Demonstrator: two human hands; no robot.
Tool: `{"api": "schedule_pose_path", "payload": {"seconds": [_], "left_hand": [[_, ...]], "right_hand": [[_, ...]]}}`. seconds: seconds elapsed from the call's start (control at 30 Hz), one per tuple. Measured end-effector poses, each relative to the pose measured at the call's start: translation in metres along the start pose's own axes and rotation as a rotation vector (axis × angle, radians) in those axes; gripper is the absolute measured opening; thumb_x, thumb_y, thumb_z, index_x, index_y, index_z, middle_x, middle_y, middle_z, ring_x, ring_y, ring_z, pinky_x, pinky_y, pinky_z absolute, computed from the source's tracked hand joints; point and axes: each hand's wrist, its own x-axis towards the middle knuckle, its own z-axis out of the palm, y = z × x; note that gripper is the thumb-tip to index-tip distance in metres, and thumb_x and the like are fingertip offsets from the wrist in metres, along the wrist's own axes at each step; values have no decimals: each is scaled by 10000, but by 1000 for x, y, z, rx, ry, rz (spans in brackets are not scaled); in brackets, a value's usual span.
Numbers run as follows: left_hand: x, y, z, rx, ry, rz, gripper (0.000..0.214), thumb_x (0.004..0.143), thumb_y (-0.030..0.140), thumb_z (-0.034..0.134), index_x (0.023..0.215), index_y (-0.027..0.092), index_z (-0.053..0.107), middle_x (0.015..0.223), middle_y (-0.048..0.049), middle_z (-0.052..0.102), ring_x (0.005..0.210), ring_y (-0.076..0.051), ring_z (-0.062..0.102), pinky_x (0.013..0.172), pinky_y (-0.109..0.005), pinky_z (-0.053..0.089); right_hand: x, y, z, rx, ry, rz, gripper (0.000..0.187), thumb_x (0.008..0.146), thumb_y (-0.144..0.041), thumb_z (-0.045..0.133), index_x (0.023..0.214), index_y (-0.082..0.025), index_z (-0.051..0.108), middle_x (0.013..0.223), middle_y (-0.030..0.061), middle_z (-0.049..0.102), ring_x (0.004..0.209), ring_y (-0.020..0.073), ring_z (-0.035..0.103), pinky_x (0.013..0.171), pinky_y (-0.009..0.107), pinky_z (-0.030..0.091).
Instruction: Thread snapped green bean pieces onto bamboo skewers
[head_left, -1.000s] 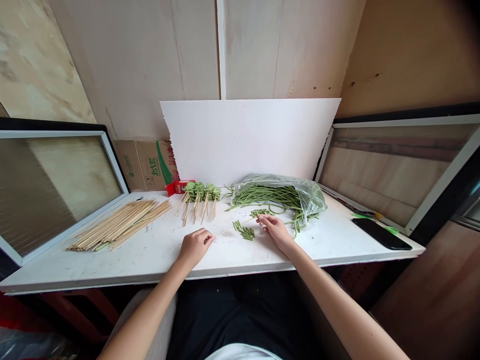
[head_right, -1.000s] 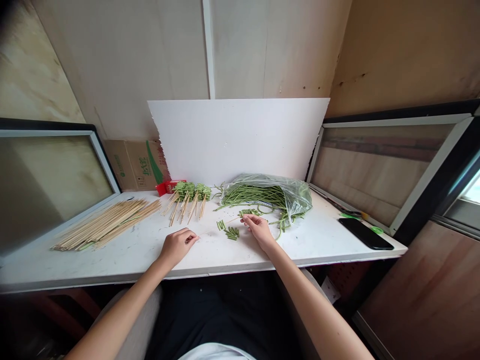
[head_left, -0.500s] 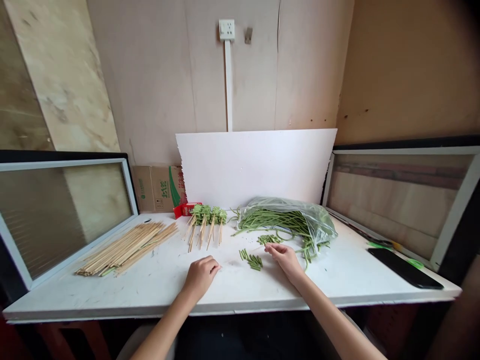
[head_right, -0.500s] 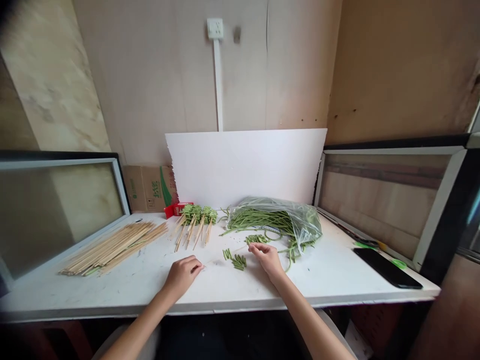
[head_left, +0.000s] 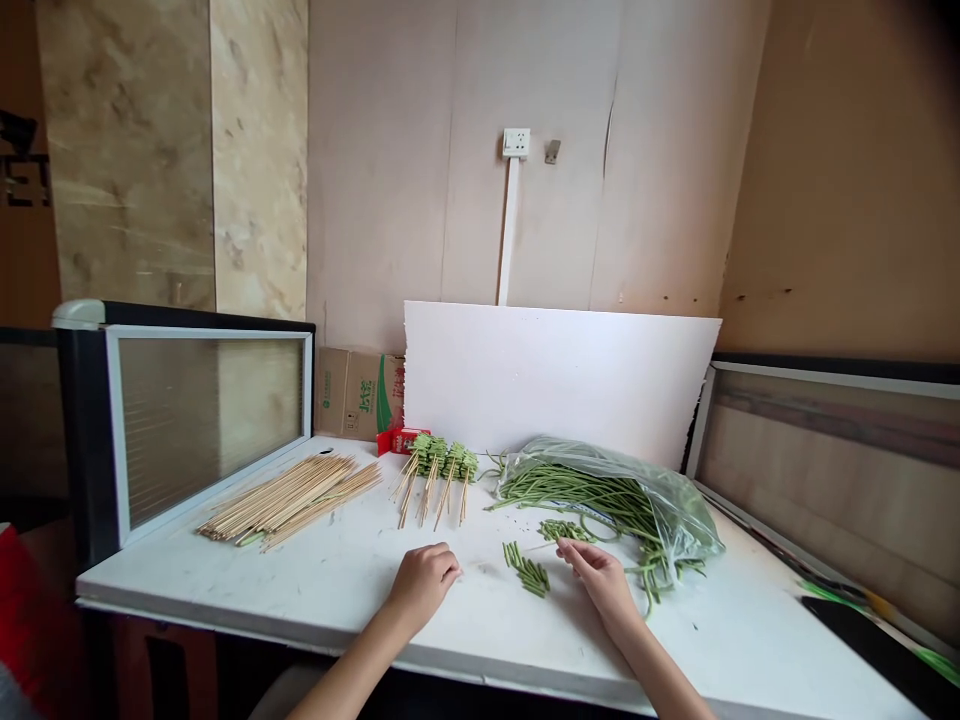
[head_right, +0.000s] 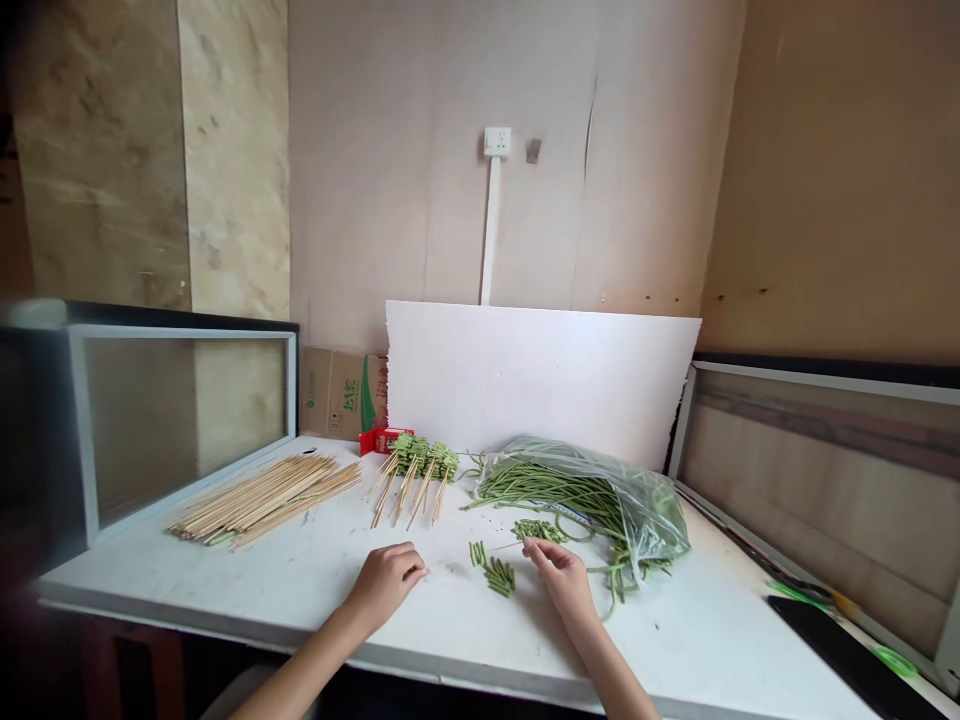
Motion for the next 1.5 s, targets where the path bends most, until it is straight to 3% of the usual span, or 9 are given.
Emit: {"api": "schedule_pose_path", "payload": {"seconds": [0.33,0.67,1.1,1.5], "left_hand": [[-2,-5,1,6,-7,21,156,894,120,689,803,216,772,821,-25,748,767,-192,706,691,-274,466],[-4,-7,0,-8,9,52,147,905,131,695,794,203,758,805,-20,740,737,-176,693,678,-262,456],[-4,-9,-1,11,11,71,127,888,132,732,775,186,746,799,-15,741,724,-172,690,669,-259,449],[-4,-9,-3,14,19,99,143,906,143,715,777,185,762,776,-17,738,715,-171,692,662,-257,453]], "right_hand": [[-7,-9,2,12,-4,13,460,747,-667,734,868,-232,819,958,112,797,1013,362,700,847,406,505],[-13,-12,13,72,46,81,514,730,-677,739,926,-212,834,976,126,798,1032,357,694,755,363,507],[-16,-10,22,124,117,94,544,694,-679,784,921,-188,837,924,119,787,887,307,679,694,335,468],[-18,-4,28,176,124,59,508,715,-631,810,935,-173,823,908,117,776,850,274,652,749,345,462]]}}
